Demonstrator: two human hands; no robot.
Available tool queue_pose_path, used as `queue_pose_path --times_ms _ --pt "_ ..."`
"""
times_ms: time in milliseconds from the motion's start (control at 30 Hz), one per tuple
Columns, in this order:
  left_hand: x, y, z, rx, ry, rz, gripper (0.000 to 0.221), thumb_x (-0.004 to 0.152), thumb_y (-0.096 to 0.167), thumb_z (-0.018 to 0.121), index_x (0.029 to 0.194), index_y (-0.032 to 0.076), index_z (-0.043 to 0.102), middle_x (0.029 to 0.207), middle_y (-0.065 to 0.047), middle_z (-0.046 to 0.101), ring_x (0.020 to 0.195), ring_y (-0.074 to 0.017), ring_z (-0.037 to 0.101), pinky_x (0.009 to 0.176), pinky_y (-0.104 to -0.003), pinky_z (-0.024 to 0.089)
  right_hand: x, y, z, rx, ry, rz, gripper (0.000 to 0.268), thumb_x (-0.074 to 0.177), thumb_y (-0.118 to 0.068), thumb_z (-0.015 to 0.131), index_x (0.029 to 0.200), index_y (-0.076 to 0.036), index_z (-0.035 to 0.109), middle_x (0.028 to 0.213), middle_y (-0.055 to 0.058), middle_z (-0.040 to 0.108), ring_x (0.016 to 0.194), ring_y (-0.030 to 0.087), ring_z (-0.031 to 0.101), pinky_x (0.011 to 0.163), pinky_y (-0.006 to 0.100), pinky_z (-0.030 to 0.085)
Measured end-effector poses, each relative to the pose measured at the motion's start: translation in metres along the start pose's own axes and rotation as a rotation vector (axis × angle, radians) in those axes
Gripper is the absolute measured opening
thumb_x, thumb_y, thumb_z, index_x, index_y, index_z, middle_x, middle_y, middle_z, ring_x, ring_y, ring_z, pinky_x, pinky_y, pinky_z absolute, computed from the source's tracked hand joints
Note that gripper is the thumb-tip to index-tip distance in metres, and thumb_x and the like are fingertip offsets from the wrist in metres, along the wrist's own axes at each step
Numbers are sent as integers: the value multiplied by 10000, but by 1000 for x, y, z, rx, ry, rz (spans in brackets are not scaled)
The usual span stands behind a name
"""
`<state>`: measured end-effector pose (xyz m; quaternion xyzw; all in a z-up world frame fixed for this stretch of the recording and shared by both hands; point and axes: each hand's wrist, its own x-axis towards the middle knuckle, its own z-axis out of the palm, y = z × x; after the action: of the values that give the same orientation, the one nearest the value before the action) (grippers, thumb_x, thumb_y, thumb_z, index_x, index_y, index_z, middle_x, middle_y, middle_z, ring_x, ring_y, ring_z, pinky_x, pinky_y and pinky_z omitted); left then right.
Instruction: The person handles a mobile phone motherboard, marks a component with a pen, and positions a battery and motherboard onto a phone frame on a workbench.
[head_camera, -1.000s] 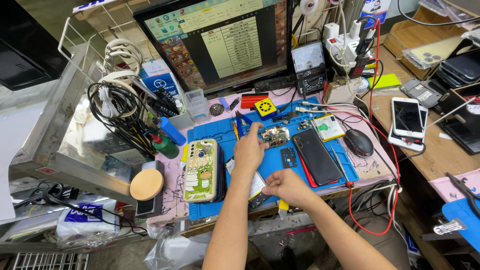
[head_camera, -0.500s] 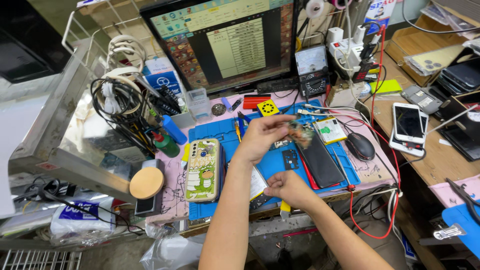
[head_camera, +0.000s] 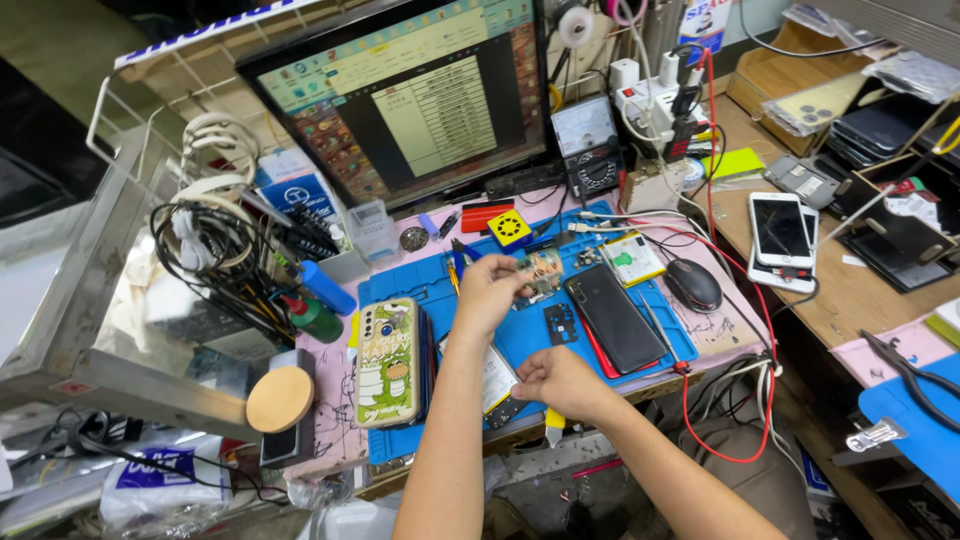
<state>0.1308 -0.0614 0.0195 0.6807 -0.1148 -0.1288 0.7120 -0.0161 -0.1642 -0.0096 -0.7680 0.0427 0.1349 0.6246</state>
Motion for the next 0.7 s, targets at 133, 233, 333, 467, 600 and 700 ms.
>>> queue_pose_path --times_ms 133,233,333,467,600,700 --pt "9 -13 38 -35 -195 -122 293 845 -13 690 1136 -13 664 927 -146 756 705 -189 730 619 -289 572 0 3 0 34 2 -16 281 785 -35 801 1024 89 723 849 101 769 764 128 716 712 271 578" --pt "6 -6 62 217 -202 -54 397 775 -24 754 1144 -11 607 818 -164 750 666 -195 726 608 -309 564 0 4 -2 0 -16 -59 231 808 -32 758 1001 94 751 852 108 779 758 116 690 692 269 556" --pt "-1 0 68 589 -133 28 335 781 42 798 1083 -35 673 755 -127 765 664 -164 748 630 -312 571 -3 2 -1 -84 15 -94 213 818 -39 746 976 101 773 819 115 774 724 107 645 652 279 530" --pt "-7 4 46 639 64 107 262 772 128 829 1008 38 760 787 -83 775 725 -214 773 687 -351 598 -2 0 -1 -5 14 -47 273 785 -76 807 996 84 740 806 75 761 708 92 675 651 267 545" --pt "-19 22 11 916 317 227 332 730 218 866 1020 100 755 958 -126 732 896 -334 713 766 -451 558 1 4 -1 0 0 -12 283 782 -80 816 996 83 726 777 71 750 688 100 678 642 263 543" --pt "-35 33 10 1038 239 148 425 679 243 902 1038 99 726 1035 -134 701 988 -360 682 835 -483 529 2 5 1 34 -3 -17 272 787 -62 823 986 98 731 768 76 738 686 109 661 629 265 533"
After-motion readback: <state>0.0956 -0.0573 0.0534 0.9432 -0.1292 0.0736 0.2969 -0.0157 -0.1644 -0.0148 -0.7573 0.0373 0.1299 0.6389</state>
